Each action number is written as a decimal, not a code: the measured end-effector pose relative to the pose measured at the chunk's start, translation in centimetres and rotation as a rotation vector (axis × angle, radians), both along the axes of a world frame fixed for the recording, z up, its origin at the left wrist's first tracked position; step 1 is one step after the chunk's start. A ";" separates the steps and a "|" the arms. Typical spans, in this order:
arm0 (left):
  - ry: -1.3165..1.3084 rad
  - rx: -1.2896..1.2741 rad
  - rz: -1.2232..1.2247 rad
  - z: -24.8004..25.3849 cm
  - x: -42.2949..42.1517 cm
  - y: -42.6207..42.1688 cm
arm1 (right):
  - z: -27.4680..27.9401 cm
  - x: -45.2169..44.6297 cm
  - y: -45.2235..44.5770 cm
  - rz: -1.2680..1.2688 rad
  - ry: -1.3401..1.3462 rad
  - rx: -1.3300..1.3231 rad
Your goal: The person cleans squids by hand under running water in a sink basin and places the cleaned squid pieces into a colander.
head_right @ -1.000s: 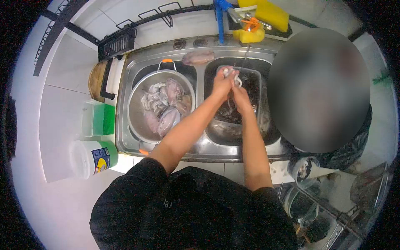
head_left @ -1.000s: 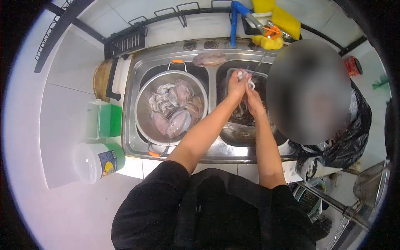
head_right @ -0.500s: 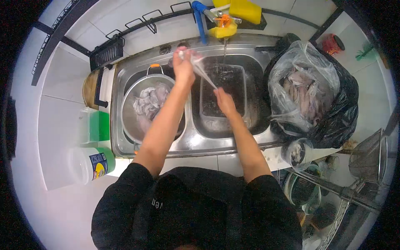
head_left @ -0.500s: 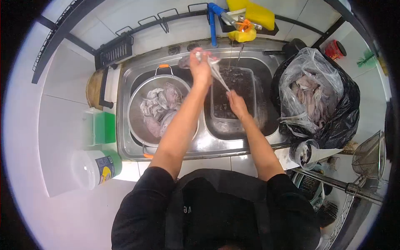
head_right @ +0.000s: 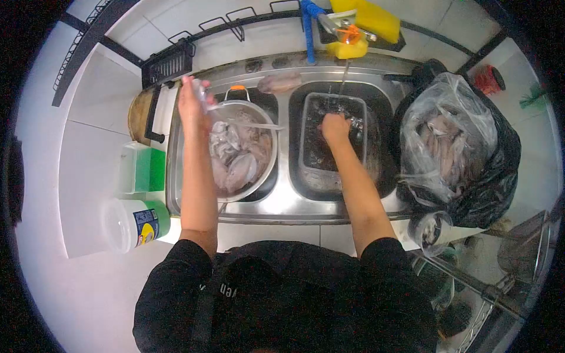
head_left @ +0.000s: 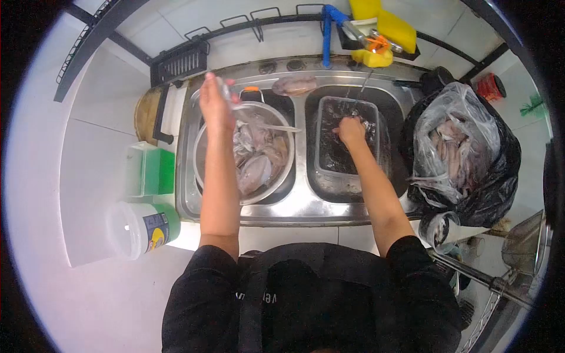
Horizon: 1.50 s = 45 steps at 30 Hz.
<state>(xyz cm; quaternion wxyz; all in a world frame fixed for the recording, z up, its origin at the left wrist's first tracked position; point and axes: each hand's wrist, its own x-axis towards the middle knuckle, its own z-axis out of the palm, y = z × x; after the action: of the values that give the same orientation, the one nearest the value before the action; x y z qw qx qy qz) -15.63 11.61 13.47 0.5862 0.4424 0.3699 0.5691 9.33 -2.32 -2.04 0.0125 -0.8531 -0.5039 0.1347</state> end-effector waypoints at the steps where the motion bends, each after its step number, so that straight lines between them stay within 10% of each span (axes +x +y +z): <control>1: -0.008 -0.005 0.000 -0.5 -1.7 1.2 | 0.5 -0.5 1.5 0.022 -0.089 0.021; 6: 0.097 -0.115 -0.051 -4.9 -8.2 5.6 | -1.8 -2.0 11.5 0.425 -0.184 0.783; 12: 0.971 0.152 0.049 -12.3 -9.5 5.4 | -1.0 -3.4 15.4 0.457 -0.198 0.363; 16: 0.981 0.405 -0.115 -14.2 -2.4 1.1 | -0.3 -2.2 15.1 0.465 -0.083 0.159; 22: 1.114 0.858 -0.109 -16.0 8.8 1.5 | -1.7 -3.0 13.3 0.518 -0.171 0.603; 33: 1.311 1.028 -0.279 -17.1 13.4 2.3 | -0.9 0.9 8.8 0.389 -0.236 0.476; 39: 0.770 0.727 -0.607 -17.5 16.6 -4.3 | -8.7 3.4 0.3 -0.348 0.624 0.750; 45: 1.175 0.439 -0.627 -24.9 19.2 -8.9 | -11.1 3.9 -4.1 -0.764 0.891 0.439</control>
<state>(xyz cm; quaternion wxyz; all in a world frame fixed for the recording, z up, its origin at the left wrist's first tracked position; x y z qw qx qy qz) 3.53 2.71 -11.44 0.3227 0.8708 0.3568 0.1011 13.27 -6.44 -13.18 0.4435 -0.8126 -0.1257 0.3567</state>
